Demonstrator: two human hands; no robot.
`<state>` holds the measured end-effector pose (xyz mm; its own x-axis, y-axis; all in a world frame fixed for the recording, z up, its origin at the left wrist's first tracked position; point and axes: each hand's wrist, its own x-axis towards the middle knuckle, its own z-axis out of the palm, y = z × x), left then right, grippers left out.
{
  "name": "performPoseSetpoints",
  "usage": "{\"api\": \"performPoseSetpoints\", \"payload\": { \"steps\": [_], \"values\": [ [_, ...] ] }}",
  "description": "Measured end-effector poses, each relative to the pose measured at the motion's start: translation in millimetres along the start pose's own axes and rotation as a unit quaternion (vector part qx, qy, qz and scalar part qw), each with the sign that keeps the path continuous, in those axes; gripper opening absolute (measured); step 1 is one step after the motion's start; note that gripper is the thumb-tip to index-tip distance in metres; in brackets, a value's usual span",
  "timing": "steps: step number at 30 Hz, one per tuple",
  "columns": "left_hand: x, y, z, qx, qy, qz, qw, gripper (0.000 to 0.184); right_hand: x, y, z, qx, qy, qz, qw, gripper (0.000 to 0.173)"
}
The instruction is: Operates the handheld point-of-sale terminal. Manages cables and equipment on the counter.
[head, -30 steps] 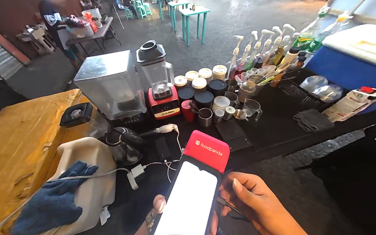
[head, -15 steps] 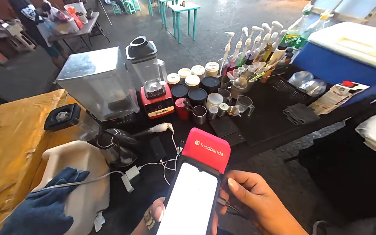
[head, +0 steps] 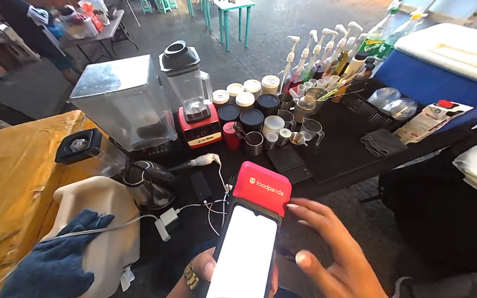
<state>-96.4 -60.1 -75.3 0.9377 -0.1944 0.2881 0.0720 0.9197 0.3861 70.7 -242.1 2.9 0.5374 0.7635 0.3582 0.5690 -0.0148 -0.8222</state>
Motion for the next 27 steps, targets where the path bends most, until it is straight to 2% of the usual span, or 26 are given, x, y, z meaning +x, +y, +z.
{"api": "performPoseSetpoints", "payload": {
  "steps": [3,7,11,14,17,22,27],
  "values": [
    [3.4,7.1,8.4,0.015,-0.001,-0.002,1.000,0.071,-7.4,-2.9,5.9,-0.112,0.007,-0.040,0.993,0.060],
    [4.8,10.5,21.6,0.011,0.018,0.015,1.000,0.060,-14.0,-1.5,14.7,-0.141,-0.002,-0.061,0.988,0.058],
    [8.1,15.2,33.1,-0.001,0.069,0.001,0.998,0.062,-23.3,-9.7,14.8,-0.088,-0.038,-0.064,0.993,0.052],
    [5.4,4.9,12.3,-0.036,0.029,-0.003,0.999,0.077,-26.1,-14.8,9.6,-0.082,-0.031,-0.063,0.994,0.055],
    [8.6,3.2,12.5,-0.042,0.031,0.003,0.999,0.083,-25.6,-16.7,6.7,-0.078,-0.016,-0.063,0.995,0.060],
    [6.6,3.2,12.6,-0.036,0.037,-0.005,0.999,0.083,-22.3,-19.9,10.9,-0.075,-0.028,-0.052,0.995,0.056],
    [3.5,2.6,6.1,-0.004,0.039,-0.003,0.999,0.079,-16.8,-15.4,17.6,-0.111,-0.025,-0.050,0.992,0.059]
  ]
}}
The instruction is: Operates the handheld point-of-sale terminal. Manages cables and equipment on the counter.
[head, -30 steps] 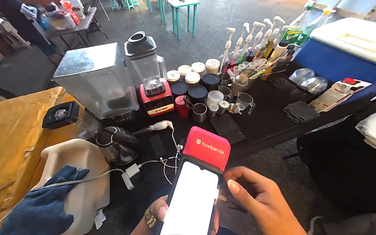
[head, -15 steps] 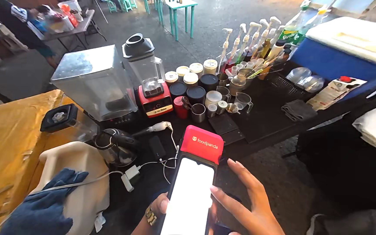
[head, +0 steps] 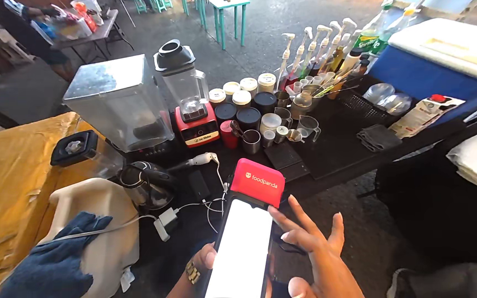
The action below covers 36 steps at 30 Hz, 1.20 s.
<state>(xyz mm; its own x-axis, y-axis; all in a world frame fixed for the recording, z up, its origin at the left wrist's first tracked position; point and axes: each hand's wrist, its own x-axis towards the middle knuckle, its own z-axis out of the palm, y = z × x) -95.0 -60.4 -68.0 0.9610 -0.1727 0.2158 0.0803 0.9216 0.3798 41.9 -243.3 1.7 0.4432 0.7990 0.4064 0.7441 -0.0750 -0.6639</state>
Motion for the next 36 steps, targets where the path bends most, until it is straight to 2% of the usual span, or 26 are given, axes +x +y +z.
{"api": "performPoseSetpoints", "payload": {
  "steps": [2,5,7,9,11,14,16,18,20,21,23,25,26,28,29,31,33,36],
  "values": [
    [-3.0,2.2,-2.7,0.010,-0.003,0.010,1.000,0.072,-3.2,-1.4,2.6,-0.004,-0.011,-0.011,1.000,0.056],
    [-16.8,2.8,-30.9,0.021,-0.036,0.067,0.997,0.048,-12.5,-5.3,4.9,0.011,-0.028,-0.032,0.999,0.058],
    [-19.1,3.3,-25.8,0.016,-0.017,0.076,0.997,0.041,-15.9,-6.6,4.3,0.043,-0.018,-0.049,0.998,0.060],
    [-16.3,3.4,-8.2,-0.007,0.003,0.045,0.999,0.048,-16.3,-7.3,3.2,0.067,-0.005,-0.058,0.996,0.058],
    [-7.8,4.4,-5.1,-0.024,-0.008,0.017,1.000,0.059,-13.8,-6.3,2.5,0.074,0.010,-0.061,0.995,0.057],
    [3.3,10.4,0.7,-0.005,-0.016,0.012,1.000,0.067,-9.1,-4.6,1.5,0.063,0.010,-0.056,0.996,0.057],
    [1.5,11.5,-7.1,0.016,-0.023,0.018,0.999,0.066,-4.5,-4.0,0.5,0.050,-0.011,-0.058,0.997,0.056],
    [-2.2,10.5,-14.1,0.042,-0.002,0.036,0.998,0.057,0.0,-2.0,0.7,0.045,-0.014,-0.059,0.997,0.052],
    [-0.6,7.3,-22.6,0.092,0.043,0.066,0.993,0.043,-1.0,5.8,5.3,0.066,0.033,-0.021,0.997,0.041],
    [6.5,7.1,-28.6,0.144,0.051,0.068,0.986,0.042,-3.0,12.7,7.3,0.084,0.058,0.025,0.994,0.040],
    [28.4,7.0,-38.7,0.248,0.061,0.054,0.965,0.049,-7.1,28.0,5.9,0.121,0.051,0.151,0.980,0.068],
    [44.6,-1.0,-37.7,0.311,0.113,0.040,0.943,0.053,-14.0,45.1,1.4,0.179,-0.039,0.265,0.947,0.103],
    [49.4,-6.3,-35.9,0.339,0.136,0.034,0.930,0.054,-18.7,52.0,1.4,0.221,-0.086,0.290,0.927,0.114],
    [55.3,-19.7,-32.3,0.402,0.175,0.037,0.898,0.059,-29.4,61.5,7.6,0.299,-0.151,0.297,0.894,0.124],
    [57.3,-27.1,-31.1,0.431,0.192,0.048,0.880,0.063,-33.3,64.7,11.6,0.305,-0.163,0.292,0.892,0.126],
    [63.0,-38.7,-28.1,0.479,0.219,0.071,0.847,0.075,-36.5,71.8,17.8,0.254,-0.146,0.270,0.917,0.127],
    [67.5,-45.6,-24.3,0.497,0.237,0.079,0.831,0.086,-34.8,77.9,16.2,0.192,-0.136,0.230,0.944,0.126],
    [69.7,-40.8,-16.4,0.560,0.249,0.031,0.790,0.109,-26.9,78.5,8.6,0.186,-0.140,0.205,0.951,0.125]
  ]
}}
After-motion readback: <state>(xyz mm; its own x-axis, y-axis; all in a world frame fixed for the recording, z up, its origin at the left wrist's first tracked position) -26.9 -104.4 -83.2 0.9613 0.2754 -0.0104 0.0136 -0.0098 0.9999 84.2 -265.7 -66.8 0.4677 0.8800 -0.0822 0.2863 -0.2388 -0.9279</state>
